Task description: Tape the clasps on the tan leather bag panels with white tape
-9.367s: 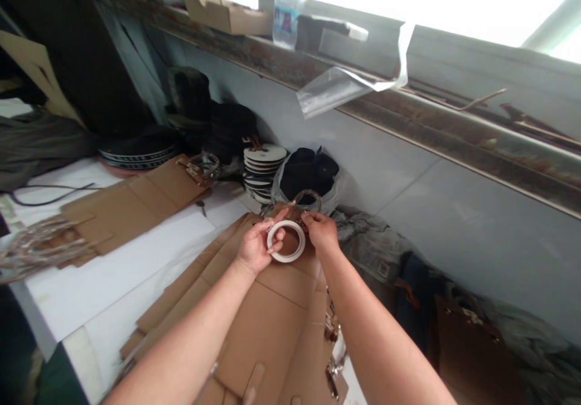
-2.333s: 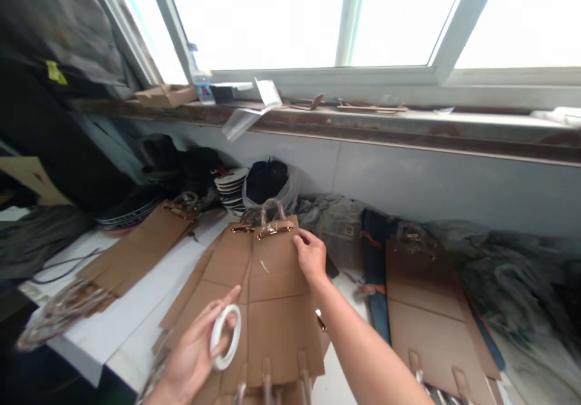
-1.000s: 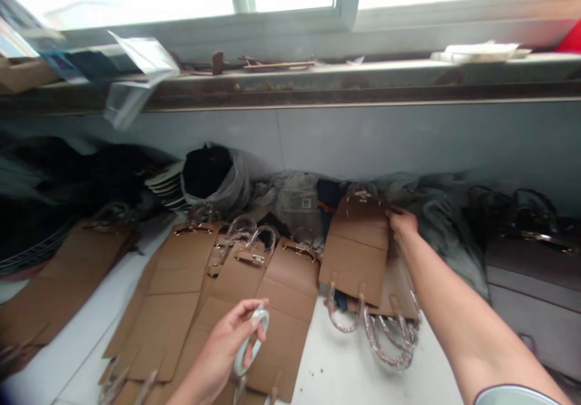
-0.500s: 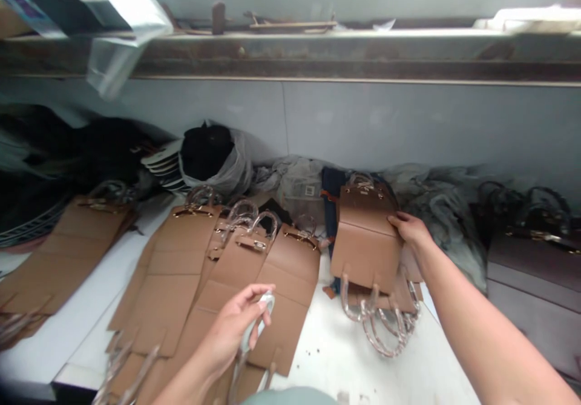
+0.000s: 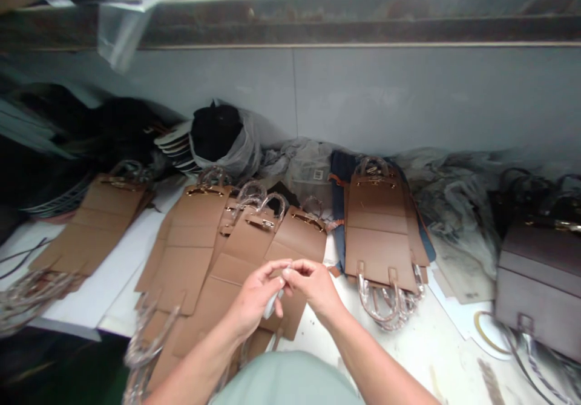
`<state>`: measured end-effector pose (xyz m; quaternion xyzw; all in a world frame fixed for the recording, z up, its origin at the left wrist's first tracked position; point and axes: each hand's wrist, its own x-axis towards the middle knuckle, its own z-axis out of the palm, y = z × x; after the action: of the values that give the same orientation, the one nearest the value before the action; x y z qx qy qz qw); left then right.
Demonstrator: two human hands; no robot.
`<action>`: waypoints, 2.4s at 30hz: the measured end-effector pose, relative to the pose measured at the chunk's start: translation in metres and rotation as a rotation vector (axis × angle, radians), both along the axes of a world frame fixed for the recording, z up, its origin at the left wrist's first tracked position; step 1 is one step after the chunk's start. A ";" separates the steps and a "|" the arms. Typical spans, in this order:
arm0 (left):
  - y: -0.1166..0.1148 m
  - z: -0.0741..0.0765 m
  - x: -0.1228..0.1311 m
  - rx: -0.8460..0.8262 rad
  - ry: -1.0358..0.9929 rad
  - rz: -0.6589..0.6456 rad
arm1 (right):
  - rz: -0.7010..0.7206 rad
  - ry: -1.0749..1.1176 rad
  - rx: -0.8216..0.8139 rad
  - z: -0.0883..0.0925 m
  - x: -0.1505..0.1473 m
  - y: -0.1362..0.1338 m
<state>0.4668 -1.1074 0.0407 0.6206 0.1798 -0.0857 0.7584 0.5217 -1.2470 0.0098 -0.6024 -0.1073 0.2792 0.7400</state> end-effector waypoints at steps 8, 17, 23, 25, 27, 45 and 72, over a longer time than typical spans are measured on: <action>-0.005 -0.021 -0.016 0.222 -0.014 0.032 | -0.161 -0.039 -0.150 -0.023 -0.014 0.000; 0.003 -0.021 -0.013 0.210 0.100 -0.037 | -0.181 -0.143 -0.206 -0.020 -0.019 -0.010; 0.001 -0.024 -0.010 0.431 0.008 -0.055 | -0.194 -0.391 -0.320 -0.017 -0.006 -0.017; 0.002 -0.020 -0.007 0.529 -0.111 -0.050 | -0.198 -0.469 -0.374 -0.018 0.000 -0.022; 0.004 -0.016 -0.004 0.648 -0.190 -0.064 | -0.224 -0.530 -0.425 -0.020 0.007 -0.026; 0.009 -0.041 0.029 0.148 0.144 -0.067 | 0.134 -0.590 -0.484 -0.032 0.046 -0.013; 0.046 -0.103 0.030 0.000 0.318 0.016 | 0.168 -0.539 -0.495 -0.112 0.216 -0.001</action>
<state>0.4972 -1.0614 -0.0621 0.5977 0.3026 -0.1770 0.7210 0.7374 -1.2478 -0.1019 -0.8041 -0.2763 0.1880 0.4917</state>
